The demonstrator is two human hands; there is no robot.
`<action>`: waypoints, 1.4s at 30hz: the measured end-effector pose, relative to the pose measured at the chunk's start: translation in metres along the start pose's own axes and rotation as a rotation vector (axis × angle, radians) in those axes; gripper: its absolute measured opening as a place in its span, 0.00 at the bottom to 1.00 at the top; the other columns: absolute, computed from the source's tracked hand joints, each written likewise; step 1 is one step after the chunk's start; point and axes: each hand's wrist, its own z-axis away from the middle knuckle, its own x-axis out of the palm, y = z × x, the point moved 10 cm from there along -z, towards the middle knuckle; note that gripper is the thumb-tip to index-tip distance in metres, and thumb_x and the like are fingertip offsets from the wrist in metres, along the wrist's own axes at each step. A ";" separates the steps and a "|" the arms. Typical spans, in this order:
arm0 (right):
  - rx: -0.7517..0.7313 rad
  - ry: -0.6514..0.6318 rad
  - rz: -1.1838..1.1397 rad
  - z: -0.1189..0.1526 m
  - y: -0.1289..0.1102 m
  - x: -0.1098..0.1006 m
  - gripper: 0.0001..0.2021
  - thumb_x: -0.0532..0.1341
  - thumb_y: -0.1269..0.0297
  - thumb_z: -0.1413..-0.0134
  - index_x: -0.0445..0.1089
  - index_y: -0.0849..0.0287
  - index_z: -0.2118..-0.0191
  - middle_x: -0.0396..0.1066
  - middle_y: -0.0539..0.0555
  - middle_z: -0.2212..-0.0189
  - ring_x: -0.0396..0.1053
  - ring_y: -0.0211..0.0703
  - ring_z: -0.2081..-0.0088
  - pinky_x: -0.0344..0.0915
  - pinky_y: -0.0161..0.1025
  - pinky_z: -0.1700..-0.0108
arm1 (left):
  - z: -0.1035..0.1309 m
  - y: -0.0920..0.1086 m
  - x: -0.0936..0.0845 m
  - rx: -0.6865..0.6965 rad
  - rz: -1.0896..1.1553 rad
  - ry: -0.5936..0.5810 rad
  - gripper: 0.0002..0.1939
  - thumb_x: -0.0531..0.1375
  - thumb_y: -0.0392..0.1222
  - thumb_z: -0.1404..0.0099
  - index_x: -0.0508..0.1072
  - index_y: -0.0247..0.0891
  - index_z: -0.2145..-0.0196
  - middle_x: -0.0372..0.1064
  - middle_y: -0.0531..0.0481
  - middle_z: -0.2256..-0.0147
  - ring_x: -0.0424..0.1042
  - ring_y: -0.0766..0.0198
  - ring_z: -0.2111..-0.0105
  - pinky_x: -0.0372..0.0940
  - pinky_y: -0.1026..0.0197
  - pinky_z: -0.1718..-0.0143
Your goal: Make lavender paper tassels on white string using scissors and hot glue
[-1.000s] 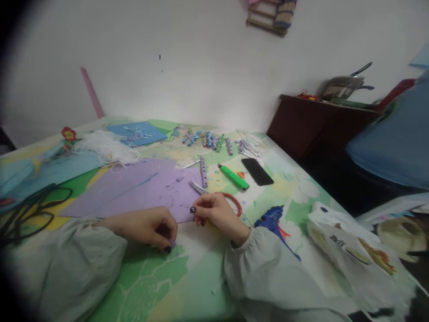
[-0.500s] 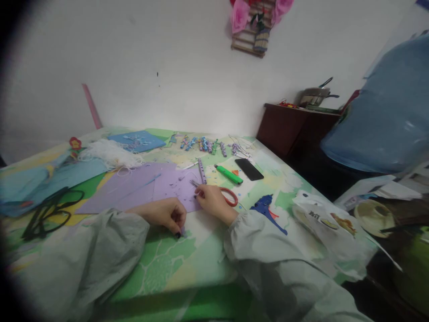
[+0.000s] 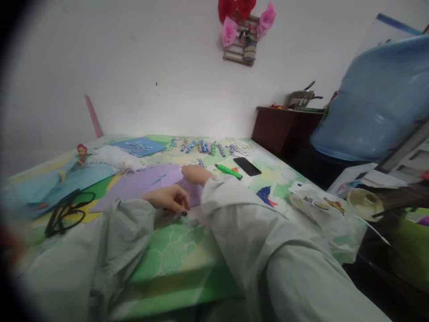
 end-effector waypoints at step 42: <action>-0.130 0.268 -1.299 0.115 -0.009 -0.013 0.07 0.56 0.65 0.44 0.69 0.59 0.61 0.72 0.52 0.65 0.70 0.34 0.68 0.64 0.29 0.69 | 0.037 0.031 -0.045 0.314 0.303 0.599 0.15 0.69 0.47 0.52 0.73 0.34 0.73 0.73 0.49 0.77 0.67 0.68 0.81 0.57 0.65 0.81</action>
